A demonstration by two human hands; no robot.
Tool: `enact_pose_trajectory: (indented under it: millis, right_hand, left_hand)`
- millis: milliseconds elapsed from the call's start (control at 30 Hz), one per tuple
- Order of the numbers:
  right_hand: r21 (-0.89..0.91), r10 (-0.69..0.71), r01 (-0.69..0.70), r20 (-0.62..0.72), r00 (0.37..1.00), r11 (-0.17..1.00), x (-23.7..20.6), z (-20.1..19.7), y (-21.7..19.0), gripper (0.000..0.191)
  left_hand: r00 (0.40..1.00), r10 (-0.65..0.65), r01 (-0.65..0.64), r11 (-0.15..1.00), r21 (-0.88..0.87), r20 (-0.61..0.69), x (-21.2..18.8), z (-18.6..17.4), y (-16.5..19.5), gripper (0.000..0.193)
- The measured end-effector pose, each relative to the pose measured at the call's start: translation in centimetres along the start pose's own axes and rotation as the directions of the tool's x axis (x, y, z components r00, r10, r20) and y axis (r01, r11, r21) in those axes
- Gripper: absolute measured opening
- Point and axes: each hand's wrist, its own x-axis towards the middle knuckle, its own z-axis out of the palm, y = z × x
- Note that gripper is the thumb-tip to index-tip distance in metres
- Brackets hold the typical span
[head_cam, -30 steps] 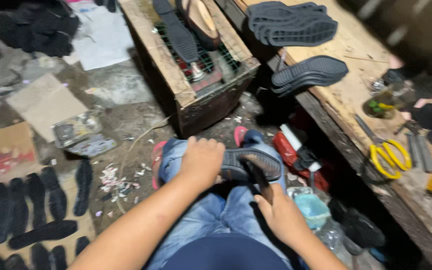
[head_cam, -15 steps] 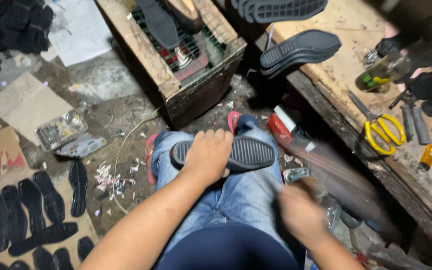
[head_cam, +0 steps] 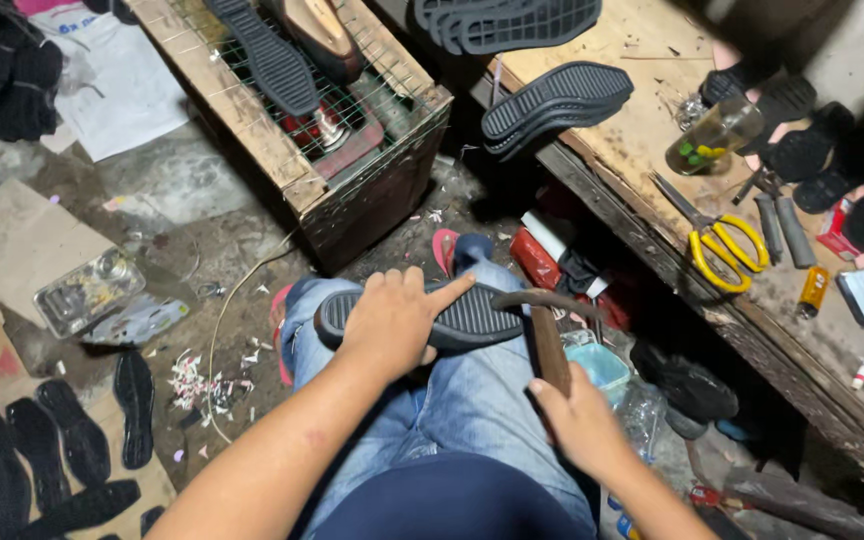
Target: The person sits on the floor holding a sandal on their lap and uses a curved trimming blade to shave and smooth the edge where the upper meets the sole, rotating the sandal to work around the perimeter. They then set the finished sandal on the workbench and pick up another.
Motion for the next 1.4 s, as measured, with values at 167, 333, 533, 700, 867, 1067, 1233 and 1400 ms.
enact_pose_trajectory:
  millis: [167, 333, 533, 700, 867, 1067, 1233, 1400]
  right_hand:
    - [0.683, 0.47, -0.321, -0.038, 0.882, 0.657, -1.9, -4.3, 1.2, 0.032]
    - [-0.012, 0.061, -0.061, -0.029, 0.998, 0.998, -0.4, -1.4, -0.9, 0.027]
    - [0.723, 0.488, -0.349, 0.019, 0.873, 0.596, -3.3, -2.6, 1.0, 0.032]
    - [0.417, 0.049, 0.02, -0.154, 0.987, 0.909, -2.9, -0.7, -1.0, 0.033]
    - [0.648, 0.438, -0.432, 0.165, 0.884, 0.628, -3.8, -2.4, -0.6, 0.031]
    - [-0.033, -0.181, 0.182, 0.048, 0.982, 0.983, -2.4, 0.3, -0.7, 0.021]
    - [0.544, 0.337, -0.37, 0.165, 0.927, 0.753, -2.6, -2.5, -2.1, 0.034]
    - [-0.08, 0.289, -0.278, 0.291, 0.912, 0.957, -0.2, 0.7, -4.3, 0.052]
  left_hand:
    - [1.0, -0.003, 0.003, 1.0, -0.013, 0.0, 0.1, 0.2, 0.1, 0.105]
    - [1.0, -0.014, 0.014, 0.999, -0.034, 0.014, 0.4, 0.1, -0.1, 0.105]
    - [0.996, -0.037, 0.041, 0.998, -0.042, 0.078, 0.7, -0.3, -0.5, 0.103]
    - [0.998, -0.042, 0.044, 0.998, -0.05, 0.045, 0.8, 0.0, -0.5, 0.102]
    - [0.995, -0.042, 0.045, 0.999, -0.031, 0.089, 0.5, 0.1, -0.6, 0.105]
    - [0.993, -0.049, 0.051, 0.998, -0.02, 0.104, 0.3, -0.4, -0.7, 0.107]
    - [0.999, -0.026, 0.028, 0.999, -0.03, 0.045, -0.1, 0.2, -1.2, 0.107]
    - [0.999, -0.03, 0.029, 0.999, -0.037, -0.028, 0.1, 1.5, -1.7, 0.121]
